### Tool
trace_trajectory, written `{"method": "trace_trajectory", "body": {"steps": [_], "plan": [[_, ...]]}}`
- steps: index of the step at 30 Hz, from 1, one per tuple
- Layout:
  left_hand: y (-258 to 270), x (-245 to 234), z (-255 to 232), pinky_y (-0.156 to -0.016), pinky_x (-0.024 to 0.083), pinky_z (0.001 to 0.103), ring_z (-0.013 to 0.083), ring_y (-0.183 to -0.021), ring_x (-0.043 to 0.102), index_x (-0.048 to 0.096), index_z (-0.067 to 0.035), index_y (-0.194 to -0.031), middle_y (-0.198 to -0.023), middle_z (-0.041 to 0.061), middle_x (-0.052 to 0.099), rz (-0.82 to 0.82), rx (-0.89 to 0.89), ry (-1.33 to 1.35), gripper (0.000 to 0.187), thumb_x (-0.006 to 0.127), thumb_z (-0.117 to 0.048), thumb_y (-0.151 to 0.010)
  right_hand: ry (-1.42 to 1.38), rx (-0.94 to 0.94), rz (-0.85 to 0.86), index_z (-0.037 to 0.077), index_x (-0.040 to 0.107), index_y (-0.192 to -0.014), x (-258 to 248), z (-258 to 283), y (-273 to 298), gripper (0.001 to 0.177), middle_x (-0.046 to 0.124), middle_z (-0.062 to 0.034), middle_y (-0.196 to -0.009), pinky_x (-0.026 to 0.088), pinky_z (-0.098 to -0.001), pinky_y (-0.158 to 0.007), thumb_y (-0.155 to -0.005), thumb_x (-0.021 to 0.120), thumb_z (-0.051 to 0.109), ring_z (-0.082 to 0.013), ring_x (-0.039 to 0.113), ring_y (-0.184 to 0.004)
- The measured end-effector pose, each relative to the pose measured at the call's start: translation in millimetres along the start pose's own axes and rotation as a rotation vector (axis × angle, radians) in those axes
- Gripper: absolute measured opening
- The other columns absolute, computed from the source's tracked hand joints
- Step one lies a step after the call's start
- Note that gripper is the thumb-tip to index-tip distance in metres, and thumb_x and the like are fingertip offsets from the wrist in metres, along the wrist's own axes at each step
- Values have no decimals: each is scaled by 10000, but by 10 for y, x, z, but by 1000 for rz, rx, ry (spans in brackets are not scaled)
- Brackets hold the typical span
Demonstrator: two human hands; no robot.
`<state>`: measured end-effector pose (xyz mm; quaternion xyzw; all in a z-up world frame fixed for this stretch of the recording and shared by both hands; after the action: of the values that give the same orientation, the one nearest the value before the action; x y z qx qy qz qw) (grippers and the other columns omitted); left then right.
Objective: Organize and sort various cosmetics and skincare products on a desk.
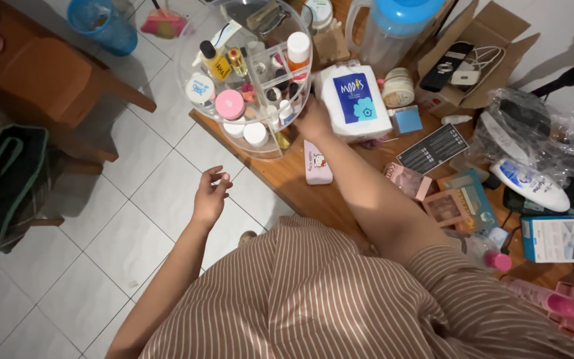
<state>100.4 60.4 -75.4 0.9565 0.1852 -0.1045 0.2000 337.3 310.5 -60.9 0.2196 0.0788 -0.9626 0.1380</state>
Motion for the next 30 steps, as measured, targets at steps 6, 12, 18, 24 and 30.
{"method": "trace_trajectory", "body": {"steps": [6,12,18,24,30], "plan": [[-22,44,33,-867,568,370,215,-1071,677,474,-72,-1411,-1290,135,624,12,-7,8,510,607,-344,-1000,285,126,24,115,557,-1352,18,105,13,593,689,-210,-1158,499,-508,-906,-844,765,341,-450,622,-1059],[-12,78,-13,-865,570,353,205,-1070,677,474,-77,-1408,-1305,116,609,22,19,-10,500,601,-353,-1011,300,288,94,99,559,-1291,217,-536,48,444,717,-201,-1136,524,-483,-938,-899,696,258,-410,660,-1084],[-199,302,117,-810,567,340,195,-1013,689,525,-82,-1374,-1211,109,668,120,-44,-45,492,649,-338,-973,186,202,-5,64,712,-899,275,-790,384,131,752,-160,-966,549,-431,-843,-804,625,77,-345,709,-947],[-364,670,97,-796,562,345,187,-996,689,553,-71,-1358,-1226,94,689,367,18,-132,497,655,-358,-965,36,210,234,-22,641,-987,117,-791,963,141,672,-172,-929,533,-404,-776,-862,645,43,-293,674,-879],[-378,776,40,-838,559,358,181,-1031,692,564,-68,-1382,-1225,81,666,564,-42,-81,515,639,-362,-965,-253,477,293,28,596,-1335,-209,-522,1841,471,681,-79,-1159,527,-332,-850,-932,720,237,-167,663,-984]]}}
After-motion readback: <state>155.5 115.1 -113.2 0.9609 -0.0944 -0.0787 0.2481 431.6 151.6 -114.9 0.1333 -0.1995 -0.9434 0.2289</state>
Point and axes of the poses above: each hand's wrist, its own y-axis away from the middle knuckle, its own x-axis out of the palm, z = x × y, the point moved 5 cm from there along -y, towards the middle knuckle
